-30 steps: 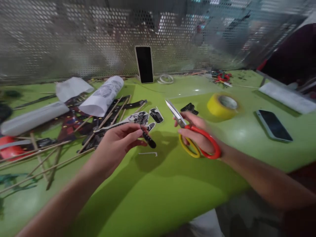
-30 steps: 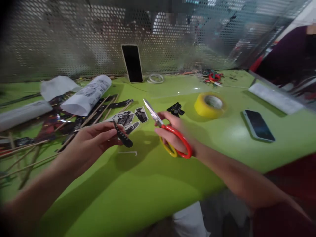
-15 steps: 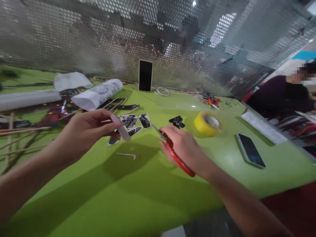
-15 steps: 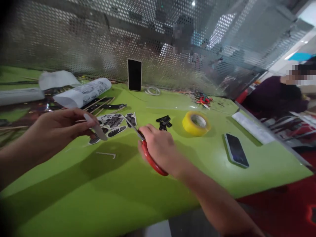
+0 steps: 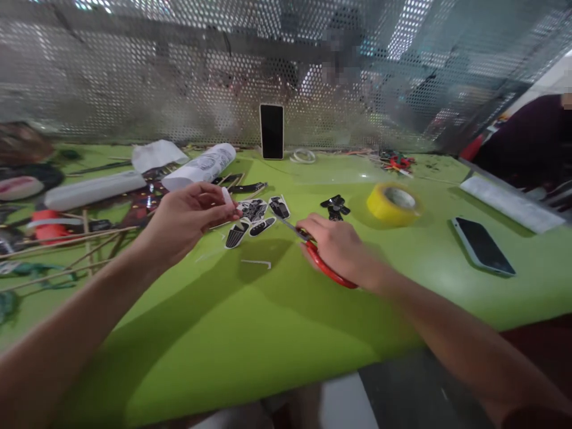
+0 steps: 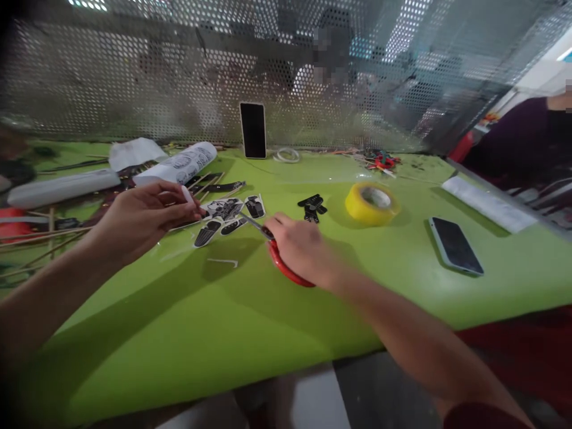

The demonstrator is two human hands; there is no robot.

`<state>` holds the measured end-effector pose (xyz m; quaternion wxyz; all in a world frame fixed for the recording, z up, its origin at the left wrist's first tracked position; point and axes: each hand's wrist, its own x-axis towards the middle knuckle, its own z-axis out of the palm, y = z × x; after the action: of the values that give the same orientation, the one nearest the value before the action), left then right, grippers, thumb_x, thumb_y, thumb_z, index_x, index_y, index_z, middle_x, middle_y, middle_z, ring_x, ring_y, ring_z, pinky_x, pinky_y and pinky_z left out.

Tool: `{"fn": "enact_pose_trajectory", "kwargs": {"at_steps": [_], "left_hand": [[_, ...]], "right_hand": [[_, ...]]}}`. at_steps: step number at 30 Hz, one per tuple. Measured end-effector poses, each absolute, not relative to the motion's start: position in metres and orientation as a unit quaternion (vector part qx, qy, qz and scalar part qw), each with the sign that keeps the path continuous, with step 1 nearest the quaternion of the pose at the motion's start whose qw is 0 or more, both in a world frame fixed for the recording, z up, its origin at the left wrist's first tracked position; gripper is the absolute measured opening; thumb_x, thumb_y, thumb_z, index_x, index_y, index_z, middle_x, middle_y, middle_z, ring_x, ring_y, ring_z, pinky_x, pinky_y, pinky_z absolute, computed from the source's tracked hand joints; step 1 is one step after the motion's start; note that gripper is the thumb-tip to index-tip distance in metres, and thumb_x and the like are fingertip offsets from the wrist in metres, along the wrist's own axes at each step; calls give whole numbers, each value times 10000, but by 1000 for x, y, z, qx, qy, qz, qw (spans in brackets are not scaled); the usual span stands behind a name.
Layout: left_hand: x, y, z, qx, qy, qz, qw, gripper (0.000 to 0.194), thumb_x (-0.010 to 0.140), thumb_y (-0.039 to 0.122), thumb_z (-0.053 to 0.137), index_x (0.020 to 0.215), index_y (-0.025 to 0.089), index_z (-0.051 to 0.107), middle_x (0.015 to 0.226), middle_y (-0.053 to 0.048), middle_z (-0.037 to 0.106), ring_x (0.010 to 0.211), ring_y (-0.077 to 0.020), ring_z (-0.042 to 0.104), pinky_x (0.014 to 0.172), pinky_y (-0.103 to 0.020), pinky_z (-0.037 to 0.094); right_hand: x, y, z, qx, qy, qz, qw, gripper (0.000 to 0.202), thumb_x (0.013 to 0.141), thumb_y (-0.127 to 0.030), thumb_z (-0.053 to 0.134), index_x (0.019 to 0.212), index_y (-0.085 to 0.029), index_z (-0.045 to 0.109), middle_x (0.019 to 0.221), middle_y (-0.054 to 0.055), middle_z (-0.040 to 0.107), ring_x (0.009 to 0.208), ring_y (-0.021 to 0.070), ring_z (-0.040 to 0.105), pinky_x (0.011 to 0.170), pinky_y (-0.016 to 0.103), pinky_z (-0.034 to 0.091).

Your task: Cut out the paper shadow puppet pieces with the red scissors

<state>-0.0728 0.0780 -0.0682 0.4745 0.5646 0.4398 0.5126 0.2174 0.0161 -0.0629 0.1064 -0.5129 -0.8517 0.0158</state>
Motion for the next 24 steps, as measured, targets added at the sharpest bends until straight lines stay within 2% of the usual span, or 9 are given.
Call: {"fn": "enact_pose_trajectory", "kwargs": {"at_steps": [3,5,8,10,13,16,18,20,24], "left_hand": [[-70,73,-68,606,443,494,440,190,694,297,915,802,211,784,780,-29,815,691,-165,764,697,-288,700],[-65,70,-63,635,447,491,396,189,705,300,931,807,187,817,729,-24,793,603,-134,686,610,-268,643],[-50,72,-49,673,455,486,322,119,816,247,882,865,166,810,654,34,729,544,-67,573,542,-198,507],[-35,80,-38,716,452,447,291,86,909,241,830,913,161,801,672,40,730,542,-63,565,536,-191,476],[-1,98,-27,791,436,362,229,103,1032,249,766,1005,152,785,884,-19,787,747,-130,710,713,-275,608],[45,117,-31,848,428,266,163,265,1074,366,754,1225,148,747,1200,-88,773,1047,-233,764,923,-439,672],[75,128,-40,869,427,213,129,347,1081,383,743,1346,161,719,1329,-117,746,1143,-266,754,979,-485,667],[101,135,-48,884,424,166,104,385,1080,392,743,1390,167,703,1369,-126,733,1158,-273,752,980,-491,670],[136,145,-54,908,403,99,59,408,1078,395,744,1419,176,693,1423,-135,713,1213,-291,738,1020,-517,658]], "right_hand": [[208,10,-65,-508,-857,9,86,352,1064,-133,579,1369,-122,755,1249,170,795,864,239,755,729,350,507],[203,7,-65,-507,-858,7,80,362,1084,-189,586,1415,-136,722,1325,179,765,962,262,766,768,360,532],[198,4,-64,-500,-864,26,46,365,1114,-273,574,1430,-131,690,1368,184,737,1040,282,768,801,369,564],[198,4,-63,-494,-868,33,30,358,1116,-294,578,1406,-122,699,1347,181,742,1008,279,777,796,373,585],[198,6,-64,-490,-870,39,27,331,1097,-256,592,1368,-112,717,1329,180,752,985,282,793,853,403,622],[197,9,-66,-494,-868,41,31,319,1079,-218,593,1354,-114,717,1349,196,752,1020,302,803,886,430,644],[196,11,-67,-494,-868,45,29,299,1082,-211,582,1330,-121,723,1313,200,772,971,285,809,832,405,652],[196,13,-67,-496,-867,46,24,280,1096,-221,579,1310,-121,728,1230,192,803,920,261,810,788,369,652],[196,21,-71,-522,-852,31,12,233,1121,-295,647,1237,-124,754,1099,123,821,951,242,807,862,389,675]]}}
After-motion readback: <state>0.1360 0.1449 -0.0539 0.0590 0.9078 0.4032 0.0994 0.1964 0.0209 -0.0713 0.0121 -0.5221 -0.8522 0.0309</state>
